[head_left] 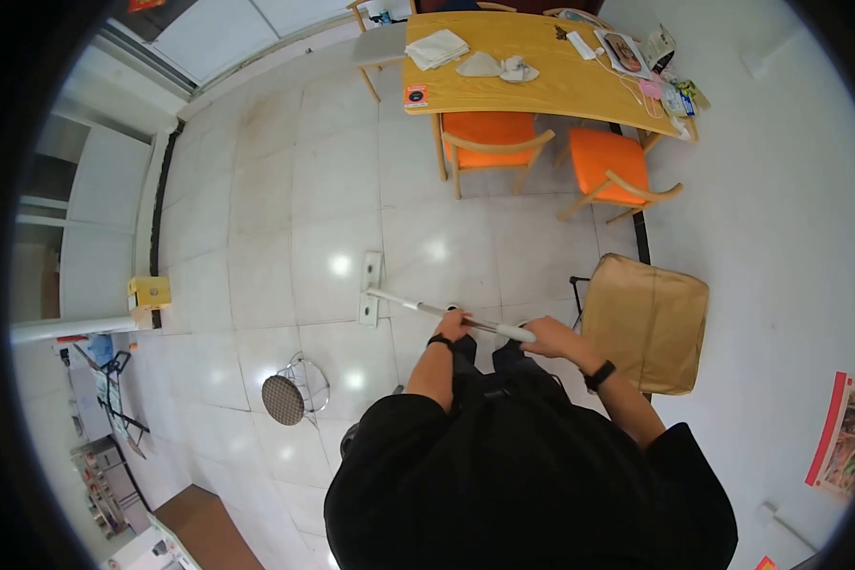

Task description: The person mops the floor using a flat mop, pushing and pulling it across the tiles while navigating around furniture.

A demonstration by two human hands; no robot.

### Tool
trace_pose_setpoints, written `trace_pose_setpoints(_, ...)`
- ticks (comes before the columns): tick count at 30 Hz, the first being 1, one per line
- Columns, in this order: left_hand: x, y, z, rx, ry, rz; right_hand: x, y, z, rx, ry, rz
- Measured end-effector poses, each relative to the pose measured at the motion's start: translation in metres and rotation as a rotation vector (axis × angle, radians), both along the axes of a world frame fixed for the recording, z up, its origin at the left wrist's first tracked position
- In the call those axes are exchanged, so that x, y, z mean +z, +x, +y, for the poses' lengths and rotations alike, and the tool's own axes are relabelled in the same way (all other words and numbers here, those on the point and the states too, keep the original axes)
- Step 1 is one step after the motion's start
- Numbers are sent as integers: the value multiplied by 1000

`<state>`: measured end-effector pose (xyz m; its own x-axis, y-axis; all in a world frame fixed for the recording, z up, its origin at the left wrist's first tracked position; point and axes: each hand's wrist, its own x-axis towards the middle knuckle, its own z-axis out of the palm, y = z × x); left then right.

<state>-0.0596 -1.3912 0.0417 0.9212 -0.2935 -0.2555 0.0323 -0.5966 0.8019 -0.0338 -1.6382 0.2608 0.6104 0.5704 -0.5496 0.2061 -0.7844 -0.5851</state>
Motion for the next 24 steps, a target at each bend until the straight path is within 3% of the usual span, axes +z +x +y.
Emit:
trace_pose_setpoints(4,-18,-22,106,333,21,51,-37,3,111,52,103,13)
trace_pose_setpoints(6,-6,-29,146,358,300,-39,-46,-1,165,78,65,59)
trace_pose_setpoints(9,-7,-36,192,411,440,-24,-43,-10,211,53,100,92)
trace_pose_setpoints(12,-13,-40,212,386,409,2,-39,-13,228,20,113,100)
trace_pose_setpoints(17,-6,-30,187,454,395,-68,-45,-3,216,-32,-7,84)
trace_pose_setpoints(24,16,5,95,286,346,-33,-30,21,113,-11,38,-47)
